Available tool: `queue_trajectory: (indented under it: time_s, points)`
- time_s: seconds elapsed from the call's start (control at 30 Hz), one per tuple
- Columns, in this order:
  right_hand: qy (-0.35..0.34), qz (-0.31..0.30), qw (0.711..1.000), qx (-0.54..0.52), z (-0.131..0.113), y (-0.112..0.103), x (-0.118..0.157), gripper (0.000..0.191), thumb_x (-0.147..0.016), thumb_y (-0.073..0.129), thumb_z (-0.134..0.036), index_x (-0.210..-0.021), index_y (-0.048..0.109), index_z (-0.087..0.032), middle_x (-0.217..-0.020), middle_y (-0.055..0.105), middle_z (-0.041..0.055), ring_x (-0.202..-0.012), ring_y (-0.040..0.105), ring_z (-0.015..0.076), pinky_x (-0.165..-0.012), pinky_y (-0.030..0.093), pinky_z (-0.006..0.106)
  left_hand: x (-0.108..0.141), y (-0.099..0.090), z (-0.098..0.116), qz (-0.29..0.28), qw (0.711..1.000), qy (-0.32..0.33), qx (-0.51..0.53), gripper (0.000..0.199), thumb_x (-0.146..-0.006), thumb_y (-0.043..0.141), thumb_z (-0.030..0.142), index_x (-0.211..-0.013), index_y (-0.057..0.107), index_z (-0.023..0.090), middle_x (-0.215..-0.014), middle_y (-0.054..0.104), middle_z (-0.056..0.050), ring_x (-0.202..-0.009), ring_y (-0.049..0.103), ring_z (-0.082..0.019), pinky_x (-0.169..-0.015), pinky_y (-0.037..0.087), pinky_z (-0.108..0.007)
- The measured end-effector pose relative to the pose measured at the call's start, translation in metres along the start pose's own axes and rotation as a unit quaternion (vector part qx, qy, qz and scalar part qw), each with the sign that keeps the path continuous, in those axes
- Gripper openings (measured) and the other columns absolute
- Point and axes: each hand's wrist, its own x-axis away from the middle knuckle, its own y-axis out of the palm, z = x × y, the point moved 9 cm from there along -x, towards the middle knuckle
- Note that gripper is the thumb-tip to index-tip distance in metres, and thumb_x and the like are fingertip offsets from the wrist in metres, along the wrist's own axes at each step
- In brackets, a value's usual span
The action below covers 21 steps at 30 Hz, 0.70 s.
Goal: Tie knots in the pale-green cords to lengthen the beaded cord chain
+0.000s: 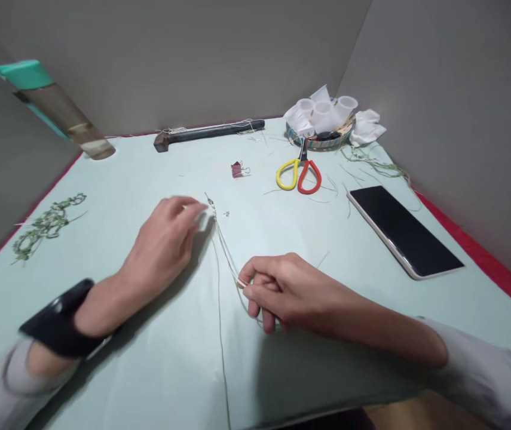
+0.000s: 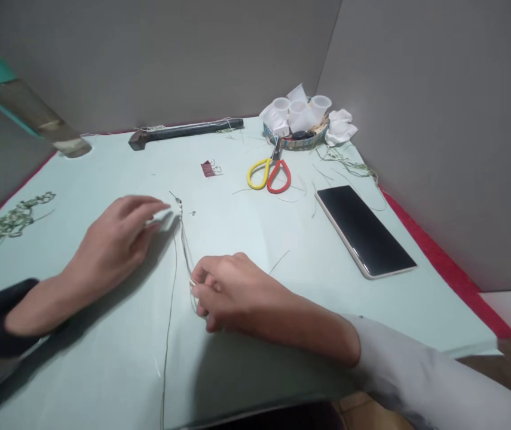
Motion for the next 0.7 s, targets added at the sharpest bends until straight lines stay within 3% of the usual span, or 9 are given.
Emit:
queue_trajectory:
  time_s: [0.13,0.27,0.4,0.53,0.6,0.7]
  points:
    - [0.009,-0.007,0.999,-0.048,0.013,0.007,0.016,0.004,-0.1,0.06,-0.023,-0.103,0.06,-0.022,-0.081,0.073,-0.0045,-0.057,0.064,0.008,-0.049,0.049,0.017,0.052,-0.013,0.058,-0.005,0.993,0.116,-0.016,0.054,-0.105,0.039,0.005,-0.151,0.059,0.024,-0.145,0.074,-0.016,-0.114,0.069,-0.033,-0.092,0.057,-0.049]
    - [0.021,-0.024,0.996,-0.082,0.021,0.017,0.03,0.002,-0.103,0.056,-0.023,-0.104,0.058,-0.023,-0.081,0.074,-0.004,-0.055,0.063,0.0079,-0.048,0.051,0.017,0.087,0.0,0.101,-0.066,0.977,0.203,0.008,0.049,-0.113,0.035,0.011,-0.155,0.058,0.02,-0.147,0.077,-0.013,-0.136,0.065,-0.029,-0.116,0.05,-0.046]
    - [0.034,-0.039,0.991,-0.12,0.029,0.021,0.046,0.006,-0.106,0.053,-0.021,-0.11,0.055,-0.024,-0.083,0.073,-0.0054,-0.057,0.064,0.008,-0.048,0.052,0.016,0.101,0.008,0.111,-0.092,0.975,0.204,0.003,0.059,-0.11,0.036,0.002,-0.164,0.054,0.018,-0.163,0.069,-0.013,-0.155,0.055,-0.028,-0.132,0.034,-0.049]
    - [0.036,-0.024,0.996,-0.077,0.039,0.014,0.064,0.011,-0.108,0.052,-0.023,-0.118,0.056,-0.026,-0.09,0.075,-0.0044,-0.057,0.062,0.0073,-0.051,0.052,0.016,0.116,-0.002,0.111,-0.11,0.973,0.201,0.003,0.06,-0.112,0.034,0.008,-0.168,0.051,0.019,-0.166,0.069,-0.009,-0.16,0.052,-0.026,-0.141,0.025,-0.046]
    - [0.03,-0.017,0.999,-0.034,0.042,0.01,0.073,0.013,-0.11,0.051,-0.026,-0.121,0.058,-0.027,-0.091,0.073,-0.0036,-0.058,0.063,0.0076,-0.052,0.053,0.017,0.123,-0.013,0.108,-0.125,0.972,0.201,0.015,0.06,-0.115,0.028,0.015,-0.17,0.05,0.022,-0.165,0.07,-0.006,-0.158,0.054,-0.024,-0.141,0.027,-0.042]
    - [0.043,-0.028,0.999,-0.001,0.045,0.008,0.085,0.012,-0.112,0.046,-0.029,-0.111,0.058,-0.027,-0.086,0.07,-0.003,-0.06,0.064,0.0096,-0.054,0.053,0.019,0.131,-0.029,0.101,-0.154,0.966,0.2,0.055,0.059,-0.117,0.029,0.025,-0.172,0.049,0.029,-0.159,0.075,-0.005,-0.147,0.065,-0.025,-0.132,0.046,-0.042]
